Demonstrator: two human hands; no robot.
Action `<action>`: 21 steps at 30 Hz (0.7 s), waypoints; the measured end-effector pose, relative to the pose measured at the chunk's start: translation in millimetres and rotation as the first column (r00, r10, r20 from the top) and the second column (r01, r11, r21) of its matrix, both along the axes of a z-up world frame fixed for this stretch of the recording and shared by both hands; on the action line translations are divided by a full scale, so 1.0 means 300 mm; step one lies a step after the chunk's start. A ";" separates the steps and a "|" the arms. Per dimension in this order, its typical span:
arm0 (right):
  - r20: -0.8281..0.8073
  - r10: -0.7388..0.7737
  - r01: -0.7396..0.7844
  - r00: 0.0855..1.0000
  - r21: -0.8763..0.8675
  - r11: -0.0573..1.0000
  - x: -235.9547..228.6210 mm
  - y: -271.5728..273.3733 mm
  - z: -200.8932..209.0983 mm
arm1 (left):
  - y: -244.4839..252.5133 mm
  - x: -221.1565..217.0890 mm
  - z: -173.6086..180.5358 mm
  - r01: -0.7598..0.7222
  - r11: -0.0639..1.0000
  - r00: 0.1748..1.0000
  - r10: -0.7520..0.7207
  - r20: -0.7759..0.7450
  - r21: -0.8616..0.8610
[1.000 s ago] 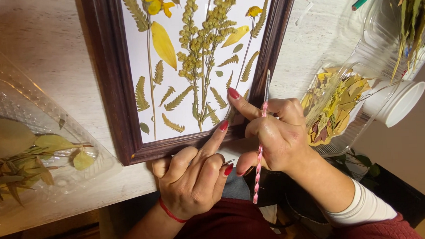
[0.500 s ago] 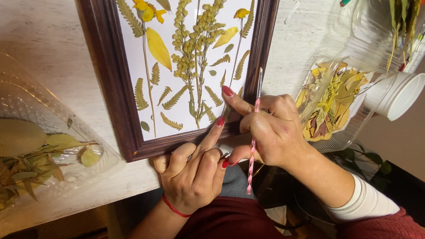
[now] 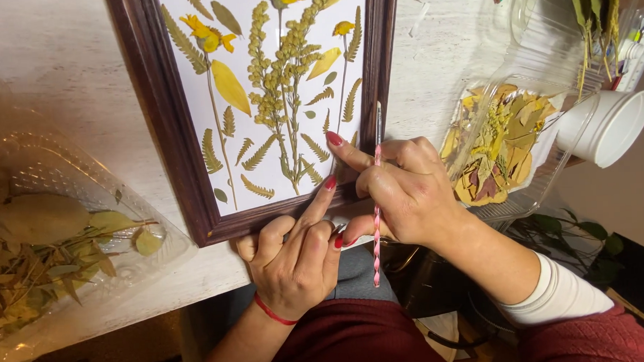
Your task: Arrange and glue dried flowers and leaves into a frame.
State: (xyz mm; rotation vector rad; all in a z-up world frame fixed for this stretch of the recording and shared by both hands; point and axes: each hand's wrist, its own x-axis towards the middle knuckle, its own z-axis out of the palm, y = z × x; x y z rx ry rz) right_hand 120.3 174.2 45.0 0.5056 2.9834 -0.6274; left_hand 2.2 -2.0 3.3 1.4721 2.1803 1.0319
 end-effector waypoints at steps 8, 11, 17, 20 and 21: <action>-0.005 0.001 -0.001 1.000 -0.025 1.000 -0.005 0.004 0.006 | 0.000 0.003 0.002 -0.004 1.000 1.000 0.004 0.003 -0.013; -0.010 -0.004 0.004 1.000 -0.041 0.999 -0.004 0.005 0.003 | 0.001 0.000 0.005 -0.001 1.000 1.000 0.001 0.010 -0.017; -0.018 -0.011 0.010 1.000 -0.048 0.999 -0.001 0.003 0.001 | 0.005 0.001 0.003 -0.014 1.000 1.000 0.014 0.003 -0.002; -0.012 -0.018 0.018 1.000 -0.055 0.998 0.001 0.004 0.002 | 0.005 0.002 0.003 -0.014 1.000 1.000 0.014 0.001 -0.001; -0.005 -0.025 0.025 1.000 -0.065 0.998 0.003 0.004 0.002 | 0.005 0.002 0.002 -0.014 1.000 1.000 0.014 -0.002 -0.001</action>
